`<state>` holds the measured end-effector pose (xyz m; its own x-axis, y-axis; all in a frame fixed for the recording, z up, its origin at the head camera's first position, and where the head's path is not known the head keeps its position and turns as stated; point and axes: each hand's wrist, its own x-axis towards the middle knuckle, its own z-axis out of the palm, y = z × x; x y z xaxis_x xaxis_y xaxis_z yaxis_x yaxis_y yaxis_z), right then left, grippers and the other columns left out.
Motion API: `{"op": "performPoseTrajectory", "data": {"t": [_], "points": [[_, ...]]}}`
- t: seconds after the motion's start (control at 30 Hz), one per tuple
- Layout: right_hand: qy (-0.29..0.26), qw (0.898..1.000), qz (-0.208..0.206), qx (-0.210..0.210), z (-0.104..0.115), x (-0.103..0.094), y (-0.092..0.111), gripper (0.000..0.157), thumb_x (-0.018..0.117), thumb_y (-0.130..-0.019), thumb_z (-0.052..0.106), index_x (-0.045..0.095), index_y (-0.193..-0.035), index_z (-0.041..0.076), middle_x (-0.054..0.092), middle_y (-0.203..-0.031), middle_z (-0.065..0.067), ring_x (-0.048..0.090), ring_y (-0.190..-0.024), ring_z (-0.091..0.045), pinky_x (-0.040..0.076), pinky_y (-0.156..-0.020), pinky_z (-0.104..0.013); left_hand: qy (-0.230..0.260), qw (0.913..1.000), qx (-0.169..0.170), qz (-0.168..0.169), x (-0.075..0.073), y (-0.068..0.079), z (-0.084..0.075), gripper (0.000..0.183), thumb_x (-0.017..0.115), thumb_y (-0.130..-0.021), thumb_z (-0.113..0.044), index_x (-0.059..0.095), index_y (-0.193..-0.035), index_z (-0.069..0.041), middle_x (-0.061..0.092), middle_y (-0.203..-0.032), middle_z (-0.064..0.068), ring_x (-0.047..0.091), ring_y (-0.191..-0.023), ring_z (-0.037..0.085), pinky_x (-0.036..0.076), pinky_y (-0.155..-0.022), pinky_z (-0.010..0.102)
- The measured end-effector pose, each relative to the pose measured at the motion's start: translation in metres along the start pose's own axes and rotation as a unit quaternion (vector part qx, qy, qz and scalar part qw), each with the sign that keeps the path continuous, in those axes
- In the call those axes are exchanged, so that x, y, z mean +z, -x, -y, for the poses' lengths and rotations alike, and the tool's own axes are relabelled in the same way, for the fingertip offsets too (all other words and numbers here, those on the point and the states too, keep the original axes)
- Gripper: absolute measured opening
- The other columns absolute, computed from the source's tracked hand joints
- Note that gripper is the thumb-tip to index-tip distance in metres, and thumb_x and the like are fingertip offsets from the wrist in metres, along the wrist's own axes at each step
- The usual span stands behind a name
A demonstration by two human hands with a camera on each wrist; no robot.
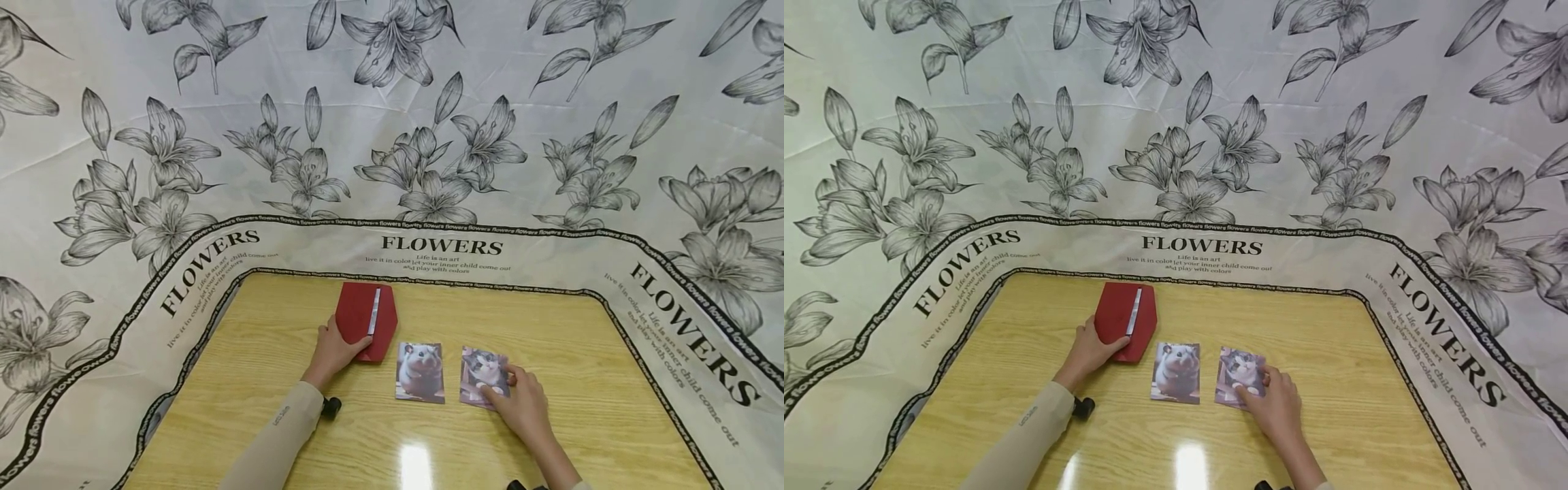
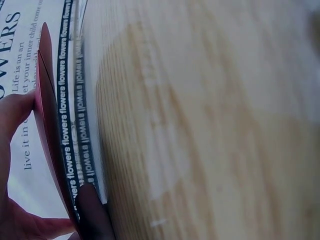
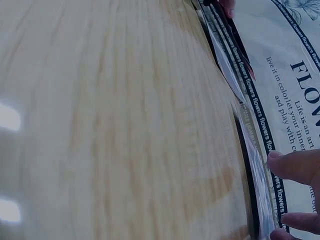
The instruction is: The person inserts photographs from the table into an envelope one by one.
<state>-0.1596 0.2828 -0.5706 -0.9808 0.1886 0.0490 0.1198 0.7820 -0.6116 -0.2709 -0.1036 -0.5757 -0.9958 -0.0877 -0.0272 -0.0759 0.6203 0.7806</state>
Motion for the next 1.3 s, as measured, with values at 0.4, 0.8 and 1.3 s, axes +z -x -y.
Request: {"op": "performPoseTrajectory", "data": {"t": [0.4, 0.8, 1.3], "points": [[0.064, 0.997, -0.017, 0.042, -0.0041, -0.0036, 0.0096, 0.097, 0.084, -0.079, 0.072, 0.058, -0.13, -0.007, 0.058, -0.126, -0.033, 0.054, -0.119, -0.052, 0.042, -0.098, -0.066, 0.001, 1.0, 0.008, -0.002, 0.0008, -0.0002, 0.0021, 0.115, 0.086, -0.086, -0.056, 0.026, -0.166, 0.002, 0.048, -0.134, 0.029, 0.06, -0.113, 0.039, 0.055, -0.098, 0.056], [0.073, 0.997, -0.01, 0.038, -0.0029, 0.0007, 0.0096, 0.089, 0.088, -0.078, 0.066, 0.061, -0.122, -0.007, 0.058, -0.117, -0.031, 0.056, -0.11, -0.048, 0.045, -0.089, -0.063, 0.003, 1.0, 0.002, 0.0, 0.0005, 0.0007, 0.0011, 0.114, 0.086, -0.087, -0.056, 0.027, -0.166, 0.001, 0.047, -0.135, 0.029, 0.061, -0.114, 0.039, 0.056, -0.098, 0.056], [0.043, 0.999, -0.013, 0.015, -0.0003, 0.0029, 0.0075, 0.081, 0.093, -0.081, 0.047, 0.055, -0.128, -0.007, 0.061, -0.121, -0.033, 0.06, -0.111, -0.051, 0.045, -0.09, -0.065, -0.005, 1.0, 0.003, -0.001, 0.0006, 0.0011, 0.0004, 0.115, 0.086, -0.087, -0.057, 0.026, -0.166, 0.002, 0.047, -0.135, 0.029, 0.061, -0.114, 0.039, 0.055, -0.099, 0.056]]}}
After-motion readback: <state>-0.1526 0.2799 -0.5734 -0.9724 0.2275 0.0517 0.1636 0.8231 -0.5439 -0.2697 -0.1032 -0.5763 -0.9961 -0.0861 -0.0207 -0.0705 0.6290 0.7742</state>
